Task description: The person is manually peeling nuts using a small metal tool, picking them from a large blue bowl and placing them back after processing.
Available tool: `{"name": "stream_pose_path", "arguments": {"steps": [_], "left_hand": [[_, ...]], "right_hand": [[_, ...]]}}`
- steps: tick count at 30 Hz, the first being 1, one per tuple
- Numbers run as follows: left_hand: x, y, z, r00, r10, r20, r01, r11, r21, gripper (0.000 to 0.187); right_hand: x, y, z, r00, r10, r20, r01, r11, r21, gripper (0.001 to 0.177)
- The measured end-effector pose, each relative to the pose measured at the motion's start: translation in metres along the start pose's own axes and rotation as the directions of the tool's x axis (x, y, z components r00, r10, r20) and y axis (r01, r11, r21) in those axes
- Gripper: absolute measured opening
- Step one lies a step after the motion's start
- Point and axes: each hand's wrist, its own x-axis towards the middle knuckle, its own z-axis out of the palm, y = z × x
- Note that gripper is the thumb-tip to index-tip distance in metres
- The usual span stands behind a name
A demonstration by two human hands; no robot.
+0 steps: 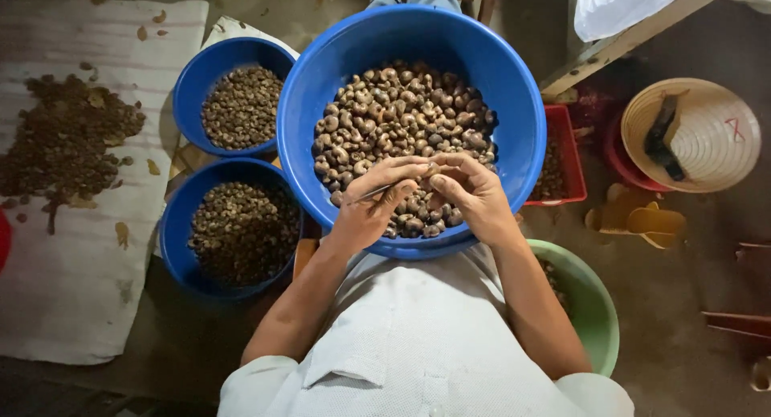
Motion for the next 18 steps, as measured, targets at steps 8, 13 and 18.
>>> {"name": "stream_pose_path", "arguments": {"steps": [8,13,18], "left_hand": [[-0.001,0.009,0.003,0.996,-0.085,0.022,0.080,0.983,0.163,0.036],[-0.002,0.004,0.004,0.996,-0.071,0.048,0.061,0.980,0.188,0.030],[-0.002,-0.001,-0.001,0.996,-0.009,0.087,-0.014,0.966,0.257,0.028]], "right_hand": [[-0.001,-0.006,0.001,0.998,-0.003,0.055,0.006,0.999,-0.053,0.036],[-0.001,-0.003,-0.004,0.998,-0.002,0.066,-0.001,0.999,0.052,0.038],[-0.002,-0.001,-0.006,0.991,-0.039,0.126,0.025,0.993,0.112,0.044]]}}
